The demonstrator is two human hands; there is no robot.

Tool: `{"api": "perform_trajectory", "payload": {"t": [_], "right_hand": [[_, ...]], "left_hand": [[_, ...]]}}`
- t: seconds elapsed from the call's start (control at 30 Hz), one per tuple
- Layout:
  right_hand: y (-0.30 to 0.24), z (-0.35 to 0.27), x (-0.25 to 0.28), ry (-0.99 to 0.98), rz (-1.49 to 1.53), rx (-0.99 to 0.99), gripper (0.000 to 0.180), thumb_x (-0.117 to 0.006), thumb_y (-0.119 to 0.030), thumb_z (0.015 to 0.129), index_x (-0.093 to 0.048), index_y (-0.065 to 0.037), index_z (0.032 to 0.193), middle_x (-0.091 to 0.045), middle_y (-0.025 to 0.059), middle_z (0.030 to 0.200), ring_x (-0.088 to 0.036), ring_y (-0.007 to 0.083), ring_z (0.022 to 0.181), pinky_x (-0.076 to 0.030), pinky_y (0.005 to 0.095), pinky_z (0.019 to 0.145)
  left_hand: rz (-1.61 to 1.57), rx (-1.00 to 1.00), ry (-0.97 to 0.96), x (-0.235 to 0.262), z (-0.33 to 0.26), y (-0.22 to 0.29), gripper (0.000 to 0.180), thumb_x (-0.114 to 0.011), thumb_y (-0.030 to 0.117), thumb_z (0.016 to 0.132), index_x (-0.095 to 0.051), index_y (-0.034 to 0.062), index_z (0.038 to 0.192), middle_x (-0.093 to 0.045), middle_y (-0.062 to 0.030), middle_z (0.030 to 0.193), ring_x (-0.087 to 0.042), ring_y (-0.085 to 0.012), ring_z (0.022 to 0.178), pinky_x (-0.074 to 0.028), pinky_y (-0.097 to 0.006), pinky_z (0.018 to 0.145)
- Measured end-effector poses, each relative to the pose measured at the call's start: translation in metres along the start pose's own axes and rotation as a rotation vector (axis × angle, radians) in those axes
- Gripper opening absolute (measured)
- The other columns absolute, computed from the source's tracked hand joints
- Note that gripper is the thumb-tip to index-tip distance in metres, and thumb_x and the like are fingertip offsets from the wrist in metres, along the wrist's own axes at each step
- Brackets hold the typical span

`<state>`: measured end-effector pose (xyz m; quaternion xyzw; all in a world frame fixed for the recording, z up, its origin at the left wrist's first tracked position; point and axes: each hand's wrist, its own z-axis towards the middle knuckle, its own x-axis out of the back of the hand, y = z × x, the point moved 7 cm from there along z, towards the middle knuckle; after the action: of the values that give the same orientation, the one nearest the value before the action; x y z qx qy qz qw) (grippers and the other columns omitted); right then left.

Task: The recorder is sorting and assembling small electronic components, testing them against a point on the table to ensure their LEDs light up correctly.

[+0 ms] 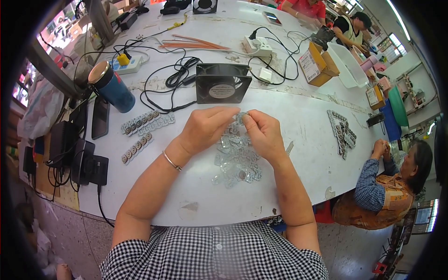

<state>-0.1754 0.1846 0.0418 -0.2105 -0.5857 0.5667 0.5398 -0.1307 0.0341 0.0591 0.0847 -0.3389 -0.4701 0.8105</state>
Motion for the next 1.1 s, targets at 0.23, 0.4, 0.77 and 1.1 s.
{"api": "perform_trajectory", "payload": {"t": [0.23, 0.4, 0.77, 1.1], "right_hand": [[-0.006, -0.001, 0.001, -0.021, 0.001, 0.021, 0.019, -0.057, -0.015, 0.098, -0.064, 0.001, 0.089, -0.052, -0.0050, 0.069, -0.043, 0.0044, 0.064, -0.038, 0.0229, 0.056], [-0.007, -0.001, 0.000, -0.010, -0.003, 0.029, 0.019, -0.058, -0.015, 0.098, -0.063, 0.001, 0.088, -0.052, -0.0047, 0.069, -0.043, 0.0047, 0.064, -0.038, 0.0232, 0.056], [-0.016, -0.002, 0.000, 0.053, -0.078, 0.119, 0.020, -0.058, -0.014, 0.097, -0.062, 0.002, 0.087, -0.050, -0.0001, 0.065, -0.042, 0.0072, 0.062, -0.038, 0.0254, 0.056], [-0.010, 0.009, -0.009, 0.192, -0.149, 0.175, 0.018, -0.058, -0.013, 0.096, -0.060, 0.001, 0.084, -0.048, 0.0023, 0.063, -0.042, 0.0094, 0.059, -0.037, 0.0270, 0.054]], "left_hand": [[-0.026, -0.044, -0.023, 0.001, 0.000, -0.001, 0.030, -0.070, -0.004, 0.080, -0.068, -0.0005, 0.110, -0.071, -0.0164, 0.097, -0.070, -0.0276, 0.080, -0.057, -0.031, 0.068], [-0.011, -0.096, 0.001, 0.003, 0.001, 0.004, 0.030, -0.070, -0.005, 0.079, -0.068, -0.0005, 0.109, -0.071, -0.0160, 0.095, -0.070, -0.0275, 0.078, -0.057, -0.031, 0.067], [-0.004, -0.015, 0.085, 0.003, 0.001, 0.003, 0.025, -0.068, 0.000, 0.081, -0.067, 0.0022, 0.105, -0.070, -0.0146, 0.092, -0.069, -0.0297, 0.075, -0.056, -0.033, 0.063], [0.071, 0.131, 0.096, 0.002, -0.002, -0.011, 0.024, -0.068, -0.004, 0.083, -0.068, -0.0015, 0.106, -0.070, -0.0150, 0.094, -0.069, -0.0246, 0.076, -0.055, -0.030, 0.065]]}}
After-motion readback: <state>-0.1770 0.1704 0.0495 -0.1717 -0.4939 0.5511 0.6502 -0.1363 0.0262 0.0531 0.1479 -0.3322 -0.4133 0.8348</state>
